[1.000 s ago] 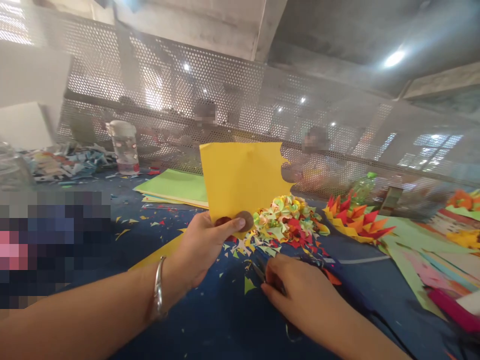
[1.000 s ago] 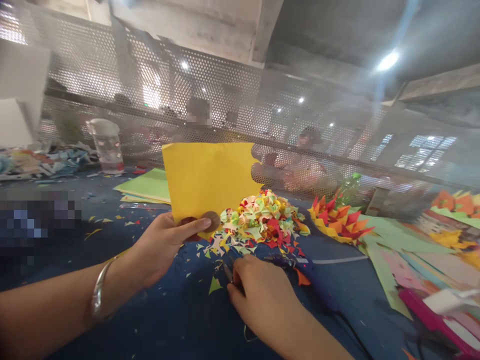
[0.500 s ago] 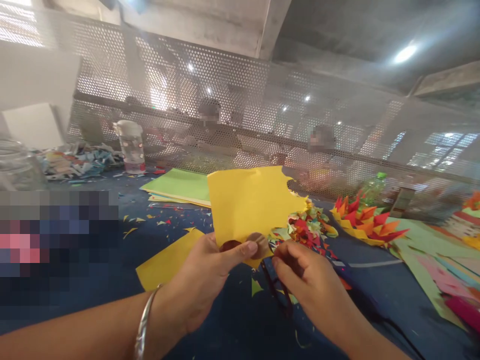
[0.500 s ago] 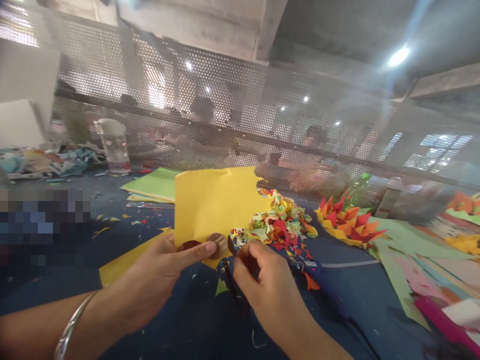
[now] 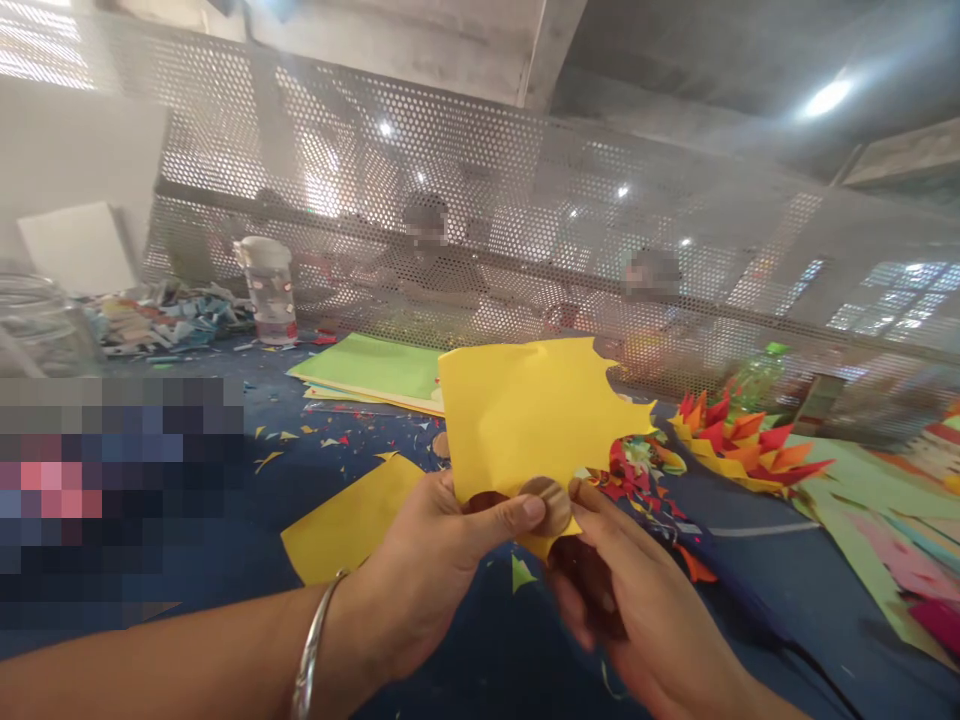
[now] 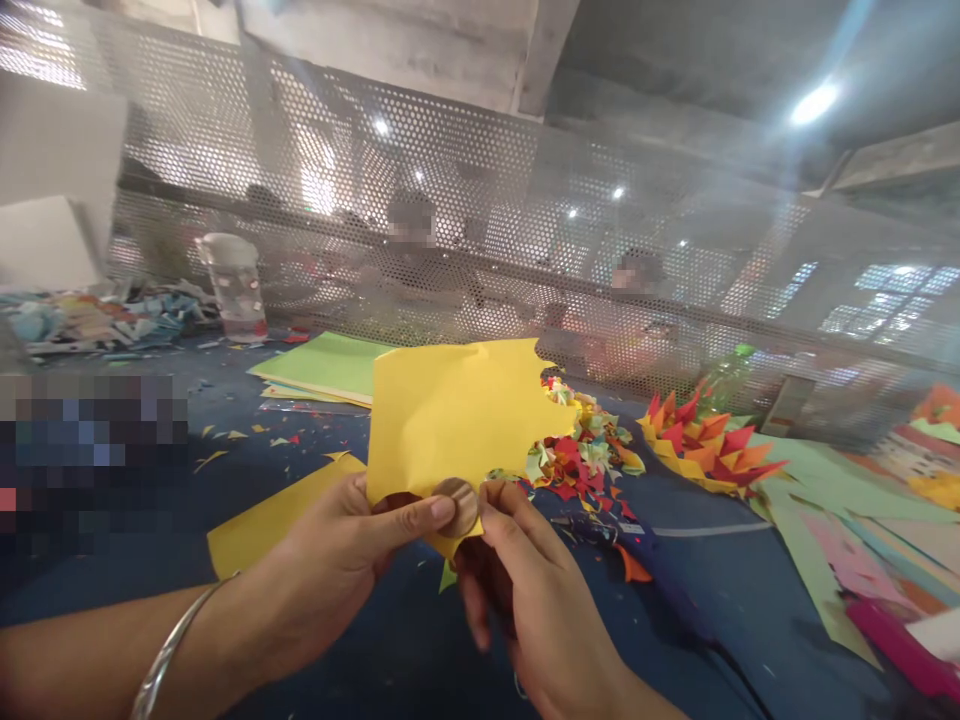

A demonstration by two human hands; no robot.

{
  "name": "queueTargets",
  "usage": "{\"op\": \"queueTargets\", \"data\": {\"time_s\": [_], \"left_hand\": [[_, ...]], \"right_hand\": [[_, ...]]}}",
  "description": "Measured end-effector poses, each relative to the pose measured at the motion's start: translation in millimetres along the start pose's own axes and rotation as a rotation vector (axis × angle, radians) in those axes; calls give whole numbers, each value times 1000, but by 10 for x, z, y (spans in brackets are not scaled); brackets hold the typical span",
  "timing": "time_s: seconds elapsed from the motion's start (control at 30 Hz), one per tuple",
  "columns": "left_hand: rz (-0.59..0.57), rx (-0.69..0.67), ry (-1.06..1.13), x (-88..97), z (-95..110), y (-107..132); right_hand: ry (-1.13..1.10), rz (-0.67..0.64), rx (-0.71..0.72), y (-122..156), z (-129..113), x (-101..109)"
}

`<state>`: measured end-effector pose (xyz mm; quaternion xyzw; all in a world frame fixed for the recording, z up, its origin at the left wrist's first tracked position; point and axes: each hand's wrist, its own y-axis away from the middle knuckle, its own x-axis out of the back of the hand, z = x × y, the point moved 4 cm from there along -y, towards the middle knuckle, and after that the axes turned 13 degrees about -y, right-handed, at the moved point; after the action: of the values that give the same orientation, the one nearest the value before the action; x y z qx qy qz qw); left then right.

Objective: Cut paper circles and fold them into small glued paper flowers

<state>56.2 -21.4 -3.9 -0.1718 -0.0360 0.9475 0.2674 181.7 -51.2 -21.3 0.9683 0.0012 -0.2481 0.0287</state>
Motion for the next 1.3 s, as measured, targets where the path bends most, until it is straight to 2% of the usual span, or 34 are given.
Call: {"op": "queueTargets", "data": {"time_s": [0.13, 0.33, 0.6, 0.77, 1.3], "left_hand": [[73, -6, -19, 60, -27, -11], [183, -3, -97, 226, -2, -39], [108, 75, -43, 177, -65, 1], [79, 66, -43, 143, -86, 25], [49, 30, 36, 78, -64, 57]], "right_hand": [[22, 86, -21, 39, -15, -6], [134, 82, -21, 54, -110, 8], [153, 28, -21, 75, -118, 0], [135, 6, -60, 75, -101, -5], [102, -8, -40, 86, -112, -7]]}}
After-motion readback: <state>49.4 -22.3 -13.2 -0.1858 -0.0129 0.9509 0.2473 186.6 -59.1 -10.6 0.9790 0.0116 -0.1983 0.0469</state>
